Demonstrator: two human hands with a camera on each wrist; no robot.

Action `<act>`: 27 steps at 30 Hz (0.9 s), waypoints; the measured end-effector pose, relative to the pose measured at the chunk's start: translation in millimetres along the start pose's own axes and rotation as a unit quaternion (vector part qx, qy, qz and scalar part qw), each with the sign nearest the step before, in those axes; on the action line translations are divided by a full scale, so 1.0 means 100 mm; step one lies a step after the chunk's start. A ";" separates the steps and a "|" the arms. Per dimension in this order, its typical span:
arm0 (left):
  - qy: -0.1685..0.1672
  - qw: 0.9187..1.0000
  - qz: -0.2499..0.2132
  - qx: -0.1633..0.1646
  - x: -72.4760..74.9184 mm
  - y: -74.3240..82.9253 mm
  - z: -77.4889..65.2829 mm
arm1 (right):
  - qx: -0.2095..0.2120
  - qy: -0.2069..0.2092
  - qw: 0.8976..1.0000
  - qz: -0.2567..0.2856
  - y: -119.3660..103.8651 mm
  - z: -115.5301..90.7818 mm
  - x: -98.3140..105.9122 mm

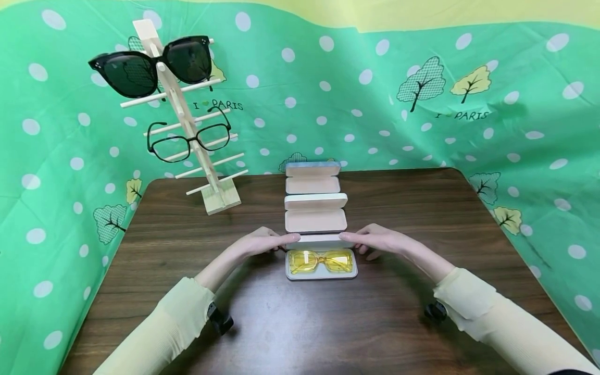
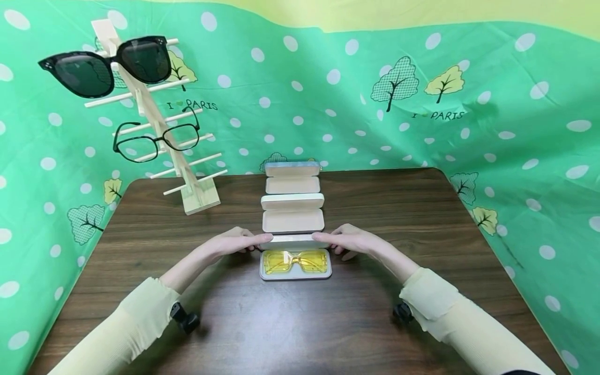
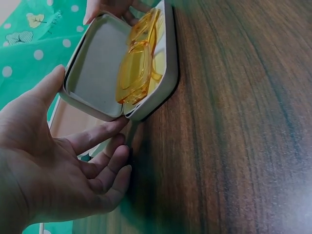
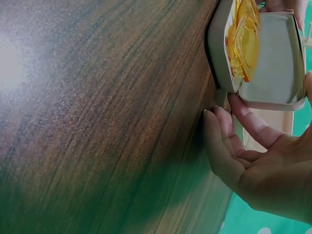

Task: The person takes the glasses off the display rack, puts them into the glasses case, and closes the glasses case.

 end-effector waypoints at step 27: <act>0.087 0.996 0.025 -0.017 -0.11 -0.05 -0.11 | 0.076 0.003 0.996 0.056 0.03 -0.06 -0.07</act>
Point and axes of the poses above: each hand's wrist, its own z-axis towards the middle knuckle, its own x-axis out of the back of the hand, y = z × x, the point moved 6 cm from there along z, towards the middle knuckle, and after that the axes turned 5 degrees about z, right-handed, at the moved point
